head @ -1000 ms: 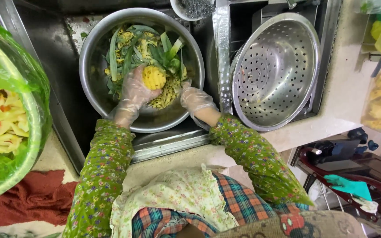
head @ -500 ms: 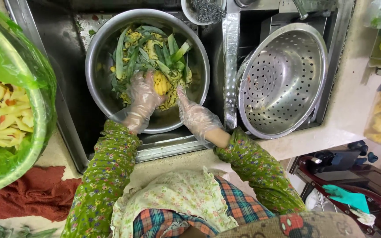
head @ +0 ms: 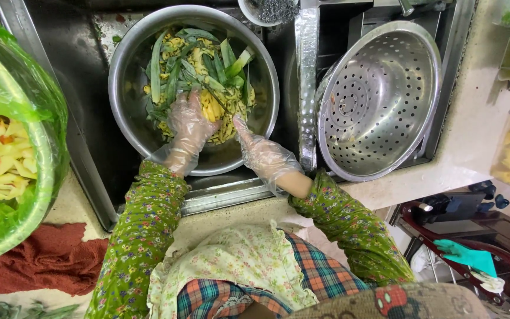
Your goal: The person slices peeled pineapple with a knife and places the pieces into a colander. Then, the person carves out the eyes of another pineapple with the knife over a bowl in the sink.
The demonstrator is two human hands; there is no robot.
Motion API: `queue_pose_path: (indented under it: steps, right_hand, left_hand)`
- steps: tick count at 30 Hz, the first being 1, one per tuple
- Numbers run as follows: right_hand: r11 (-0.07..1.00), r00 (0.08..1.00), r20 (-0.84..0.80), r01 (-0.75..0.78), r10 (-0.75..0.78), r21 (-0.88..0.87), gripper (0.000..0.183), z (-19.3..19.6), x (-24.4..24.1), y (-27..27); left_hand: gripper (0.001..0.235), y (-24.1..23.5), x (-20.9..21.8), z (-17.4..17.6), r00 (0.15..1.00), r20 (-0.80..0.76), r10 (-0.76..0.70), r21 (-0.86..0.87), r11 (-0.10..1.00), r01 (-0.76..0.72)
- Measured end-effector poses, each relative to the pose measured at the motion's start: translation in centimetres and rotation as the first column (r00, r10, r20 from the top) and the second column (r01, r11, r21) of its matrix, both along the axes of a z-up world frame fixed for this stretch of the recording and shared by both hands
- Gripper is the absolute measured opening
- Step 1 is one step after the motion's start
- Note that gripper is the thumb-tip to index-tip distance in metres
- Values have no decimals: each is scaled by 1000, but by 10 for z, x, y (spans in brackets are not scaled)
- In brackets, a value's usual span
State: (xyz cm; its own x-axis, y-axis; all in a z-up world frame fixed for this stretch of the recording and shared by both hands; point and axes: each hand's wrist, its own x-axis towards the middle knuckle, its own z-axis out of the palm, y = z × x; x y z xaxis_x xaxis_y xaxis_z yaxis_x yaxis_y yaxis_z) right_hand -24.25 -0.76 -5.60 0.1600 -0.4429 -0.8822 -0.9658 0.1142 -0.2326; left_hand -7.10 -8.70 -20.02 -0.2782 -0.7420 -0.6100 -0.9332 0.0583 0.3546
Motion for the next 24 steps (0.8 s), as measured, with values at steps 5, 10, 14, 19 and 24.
queue_pose_path:
  steps: [5, 10, 14, 19, 24]
  right_hand:
    - [-257, -258, -514, -964, 818, 74, 57, -3, 2, -9]
    - [756, 812, -271, -582, 518, -298, 59, -72, 5, -8]
    - [830, 873, -215, -485, 438, -274, 72, -108, -1, -17]
    - [175, 183, -418, -983, 890, -57, 62, -97, -14, 15]
    - [804, 853, -158, -522, 498, -286, 66, -109, -3, -6]
  left_hand:
    - [117, 1, -2, -3, 1000, -7, -17, -72, 997, 17]
    - [114, 4, -1, -3, 1000, -10, -23, -62, 998, 23]
    - [111, 3, -7, -2, 999, 9, -34, -93, 995, 34]
    - [110, -5, -4, -4, 1000, -21, -15, -80, 997, 13]
    - [104, -3, -3, 3, 999, -23, -32, -50, 998, 30]
